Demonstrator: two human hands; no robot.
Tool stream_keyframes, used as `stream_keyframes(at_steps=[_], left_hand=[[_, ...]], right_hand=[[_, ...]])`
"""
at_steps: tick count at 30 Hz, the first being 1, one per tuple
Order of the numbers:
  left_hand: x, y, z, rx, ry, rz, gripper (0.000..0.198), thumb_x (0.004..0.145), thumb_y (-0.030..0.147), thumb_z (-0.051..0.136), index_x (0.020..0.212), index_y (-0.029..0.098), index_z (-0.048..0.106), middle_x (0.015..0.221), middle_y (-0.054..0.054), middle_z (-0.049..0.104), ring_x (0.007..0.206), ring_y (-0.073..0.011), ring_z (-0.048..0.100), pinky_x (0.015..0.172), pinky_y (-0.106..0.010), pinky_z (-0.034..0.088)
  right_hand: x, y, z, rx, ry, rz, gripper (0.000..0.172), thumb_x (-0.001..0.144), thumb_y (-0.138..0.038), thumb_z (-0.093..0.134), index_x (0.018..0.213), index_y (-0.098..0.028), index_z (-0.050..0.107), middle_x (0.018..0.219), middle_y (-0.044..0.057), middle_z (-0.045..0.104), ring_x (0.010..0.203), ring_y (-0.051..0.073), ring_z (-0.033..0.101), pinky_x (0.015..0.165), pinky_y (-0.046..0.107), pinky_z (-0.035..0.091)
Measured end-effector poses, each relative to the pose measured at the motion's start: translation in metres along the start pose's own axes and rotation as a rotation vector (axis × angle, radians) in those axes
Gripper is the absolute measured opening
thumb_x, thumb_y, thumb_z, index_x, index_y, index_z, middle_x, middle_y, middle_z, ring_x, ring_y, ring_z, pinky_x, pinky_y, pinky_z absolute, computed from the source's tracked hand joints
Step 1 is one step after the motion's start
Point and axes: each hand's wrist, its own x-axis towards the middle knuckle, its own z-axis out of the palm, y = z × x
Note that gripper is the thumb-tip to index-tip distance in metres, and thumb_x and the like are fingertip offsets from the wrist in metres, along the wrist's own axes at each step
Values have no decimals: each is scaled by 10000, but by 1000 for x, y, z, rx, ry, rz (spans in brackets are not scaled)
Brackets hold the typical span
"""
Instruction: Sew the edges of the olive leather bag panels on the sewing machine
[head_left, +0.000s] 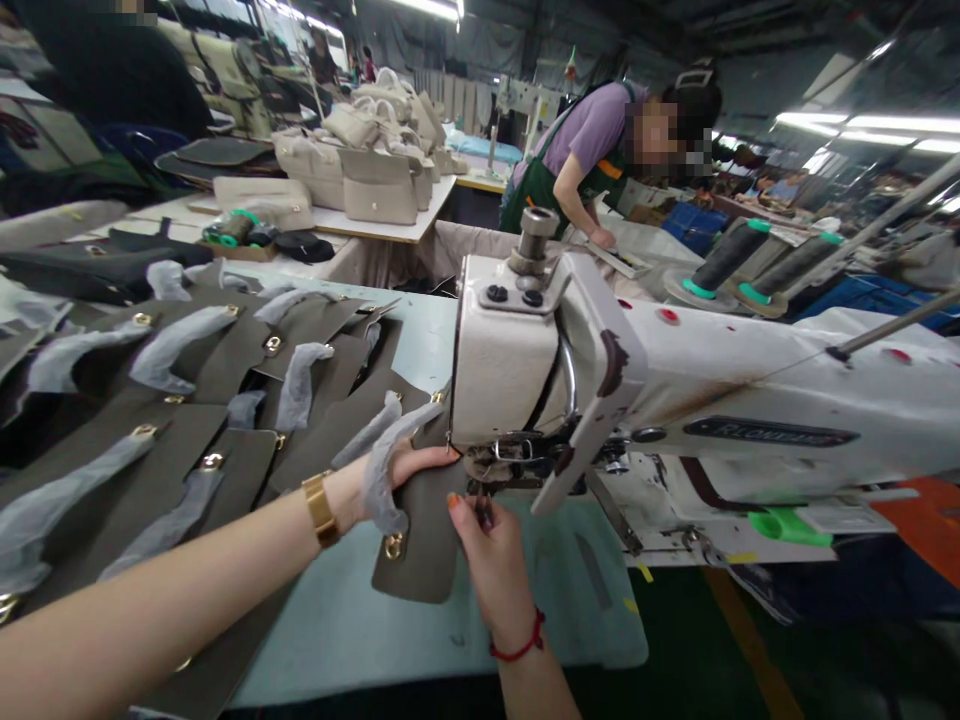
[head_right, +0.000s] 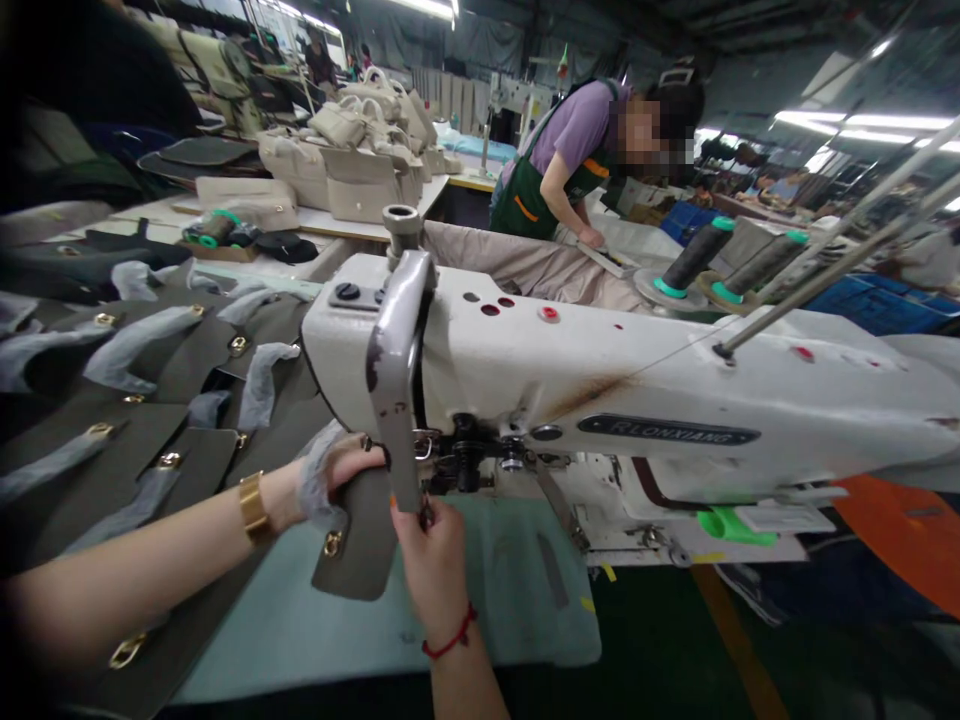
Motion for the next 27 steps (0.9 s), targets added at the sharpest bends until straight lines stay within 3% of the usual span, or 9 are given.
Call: stream_keyframes(at_steps=[4,10,16,22,27], left_hand=[[-7,-29,-9,58,-68,-187,295,711,351,727,973,219,716,815,-69,761,626,-218,699,608,-335,571],[1,-30,-21,141,-287,-254,257,749,318,692,982,211,712,869,-76,758,715,-206,700,701,-334,562],[11,-29,-29,242,-267,-269,206,736,357,691,859,197,733,788,-76,752,676,-191,687,695,-306,550],[4,-25,-18,210,-220,-257,172,705,338,712,811,204,732,764,-63,753,629,-188,685,648,-306,560],[2,-24,-14,158,-189,-201,189,679,326,730,831,215,733,781,-89,752,638,-239,698,669,-386,571]], right_hand=[[0,2,-15,141,-100,72,332,786,-452,638,754,-121,624,713,19,565,667,107,478,597,205,373],[-2,-2,-16,31,-73,22,372,805,-471,612,682,-125,560,641,-11,466,606,76,380,541,193,309],[-9,-5,-14,-82,-84,4,404,832,-504,561,694,-125,546,658,-3,470,629,86,390,559,202,323],[-9,-3,-13,-68,-54,-3,379,841,-479,552,706,-125,561,665,5,512,629,93,422,568,205,344],[-5,-1,-11,-47,-31,-20,365,839,-450,557,683,-121,577,651,8,529,618,97,437,557,205,349]])
